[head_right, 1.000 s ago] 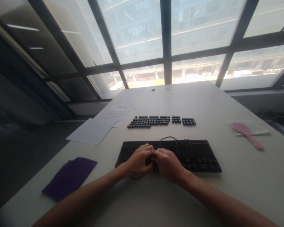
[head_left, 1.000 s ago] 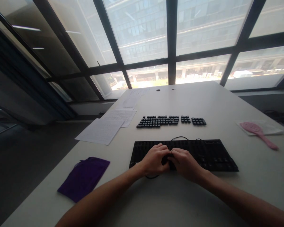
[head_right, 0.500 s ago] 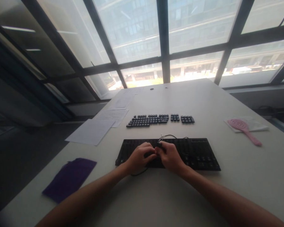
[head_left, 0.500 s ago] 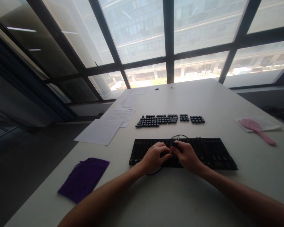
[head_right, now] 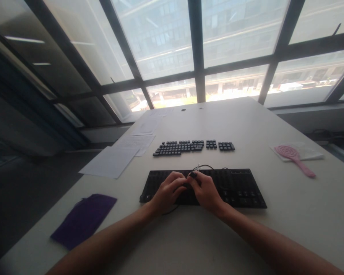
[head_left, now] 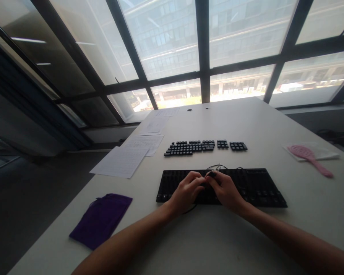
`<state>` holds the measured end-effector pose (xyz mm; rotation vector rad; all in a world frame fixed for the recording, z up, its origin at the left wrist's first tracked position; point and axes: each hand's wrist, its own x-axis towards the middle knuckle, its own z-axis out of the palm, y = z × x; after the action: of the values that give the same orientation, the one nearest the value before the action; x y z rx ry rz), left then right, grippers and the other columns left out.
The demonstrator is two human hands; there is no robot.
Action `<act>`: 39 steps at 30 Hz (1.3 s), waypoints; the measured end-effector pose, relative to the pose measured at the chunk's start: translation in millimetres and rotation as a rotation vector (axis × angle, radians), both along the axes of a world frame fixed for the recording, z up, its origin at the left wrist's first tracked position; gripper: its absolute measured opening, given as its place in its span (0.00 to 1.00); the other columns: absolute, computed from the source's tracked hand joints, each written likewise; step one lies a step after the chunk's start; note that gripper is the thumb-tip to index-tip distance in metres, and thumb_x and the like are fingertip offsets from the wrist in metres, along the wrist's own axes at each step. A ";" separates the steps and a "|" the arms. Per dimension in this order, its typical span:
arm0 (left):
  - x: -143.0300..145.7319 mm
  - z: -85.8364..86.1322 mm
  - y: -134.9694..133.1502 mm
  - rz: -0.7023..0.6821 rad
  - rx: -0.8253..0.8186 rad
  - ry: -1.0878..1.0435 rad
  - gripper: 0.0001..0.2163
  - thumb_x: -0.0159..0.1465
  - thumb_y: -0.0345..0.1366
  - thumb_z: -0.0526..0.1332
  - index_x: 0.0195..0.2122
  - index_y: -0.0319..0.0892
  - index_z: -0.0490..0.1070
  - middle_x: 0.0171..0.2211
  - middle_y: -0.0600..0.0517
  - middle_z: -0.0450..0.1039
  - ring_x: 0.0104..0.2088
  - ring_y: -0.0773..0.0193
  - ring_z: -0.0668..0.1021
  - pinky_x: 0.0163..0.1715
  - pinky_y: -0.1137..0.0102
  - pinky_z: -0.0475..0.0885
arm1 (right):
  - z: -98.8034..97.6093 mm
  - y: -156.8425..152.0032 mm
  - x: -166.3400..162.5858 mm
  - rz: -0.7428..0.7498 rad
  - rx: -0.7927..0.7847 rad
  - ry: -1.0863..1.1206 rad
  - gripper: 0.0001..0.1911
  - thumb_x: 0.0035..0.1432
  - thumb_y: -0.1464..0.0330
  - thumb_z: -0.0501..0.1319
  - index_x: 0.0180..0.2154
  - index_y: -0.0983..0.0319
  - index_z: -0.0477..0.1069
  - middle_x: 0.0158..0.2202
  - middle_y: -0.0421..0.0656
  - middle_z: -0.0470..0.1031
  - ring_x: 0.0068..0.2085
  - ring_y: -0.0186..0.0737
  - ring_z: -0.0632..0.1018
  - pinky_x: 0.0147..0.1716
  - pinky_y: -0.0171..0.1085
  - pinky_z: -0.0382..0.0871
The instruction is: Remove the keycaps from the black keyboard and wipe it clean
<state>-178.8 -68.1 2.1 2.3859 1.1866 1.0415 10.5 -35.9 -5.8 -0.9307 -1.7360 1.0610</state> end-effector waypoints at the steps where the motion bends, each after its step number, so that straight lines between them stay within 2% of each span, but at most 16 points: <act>1: 0.1 -0.7 -0.2 -0.009 0.017 0.026 0.08 0.70 0.32 0.55 0.47 0.42 0.72 0.45 0.45 0.69 0.42 0.63 0.75 0.43 0.69 0.74 | -0.9 0.7 0.1 -0.002 -0.002 0.011 0.12 0.66 0.62 0.56 0.35 0.62 0.73 0.30 0.42 0.75 0.32 0.40 0.74 0.33 0.35 0.66; 5: 2.6 -0.9 -2.2 -0.022 -0.010 0.083 0.10 0.71 0.32 0.53 0.45 0.42 0.73 0.45 0.46 0.70 0.43 0.63 0.75 0.43 0.68 0.75 | -2.0 1.2 1.0 0.015 -0.002 0.030 0.12 0.65 0.63 0.57 0.34 0.63 0.72 0.30 0.42 0.75 0.32 0.39 0.74 0.34 0.35 0.66; 10: 2.1 8.8 -0.1 -0.037 -0.088 -0.087 0.06 0.68 0.33 0.59 0.43 0.42 0.75 0.42 0.47 0.71 0.43 0.61 0.76 0.43 0.67 0.75 | 1.2 -1.1 1.6 0.042 0.011 0.009 0.12 0.66 0.63 0.56 0.32 0.62 0.71 0.27 0.40 0.72 0.30 0.37 0.72 0.31 0.34 0.65; 13: -7.5 19.5 15.3 0.047 -0.131 -0.099 0.04 0.64 0.33 0.63 0.40 0.42 0.75 0.39 0.49 0.74 0.40 0.62 0.76 0.42 0.67 0.74 | 2.0 -1.9 0.8 0.051 0.003 -0.001 0.13 0.66 0.63 0.56 0.30 0.62 0.70 0.26 0.40 0.72 0.29 0.37 0.71 0.30 0.35 0.64; 16: -20.8 25.3 46.6 0.182 -0.135 -0.036 0.04 0.63 0.33 0.64 0.39 0.42 0.76 0.37 0.50 0.76 0.36 0.63 0.77 0.38 0.68 0.73 | 1.7 -1.4 0.0 0.047 0.004 -0.001 0.14 0.66 0.63 0.56 0.30 0.62 0.70 0.27 0.40 0.73 0.29 0.37 0.72 0.32 0.35 0.65; 19: -29.3 20.7 83.9 0.241 -0.084 0.103 0.04 0.62 0.33 0.65 0.37 0.42 0.78 0.36 0.50 0.78 0.36 0.62 0.76 0.41 0.65 0.72 | 1.3 -0.9 -0.3 0.038 0.002 -0.006 0.14 0.66 0.62 0.56 0.29 0.62 0.70 0.26 0.41 0.73 0.29 0.38 0.73 0.32 0.36 0.65; 24: -27.5 3.8 123.1 0.192 -0.031 0.265 0.04 0.59 0.32 0.69 0.35 0.44 0.79 0.34 0.51 0.80 0.38 0.60 0.76 0.44 0.64 0.70 | 0.9 -0.7 1.0 0.038 -0.007 -0.006 0.15 0.66 0.62 0.55 0.29 0.62 0.70 0.26 0.41 0.73 0.29 0.38 0.73 0.31 0.35 0.66; 30: -29.6 -5.1 132.9 0.193 -0.013 0.303 0.03 0.59 0.33 0.69 0.34 0.46 0.81 0.34 0.51 0.80 0.38 0.59 0.74 0.44 0.63 0.69 | 0.6 0.6 1.8 0.052 -0.027 -0.003 0.14 0.66 0.63 0.56 0.29 0.62 0.70 0.26 0.41 0.73 0.28 0.37 0.72 0.31 0.35 0.66; 39: -31.3 0.5 149.5 0.302 0.062 0.347 0.01 0.56 0.33 0.71 0.29 0.46 0.81 0.41 0.50 0.74 0.44 0.55 0.70 0.50 0.59 0.68 | 3.1 0.4 2.4 0.063 -0.041 -0.001 0.14 0.66 0.63 0.57 0.29 0.62 0.70 0.26 0.40 0.73 0.28 0.37 0.72 0.30 0.35 0.65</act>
<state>-210.2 81.4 2.5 2.5630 1.6999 0.7680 12.9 -35.5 -2.6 -0.9074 -1.7602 1.1414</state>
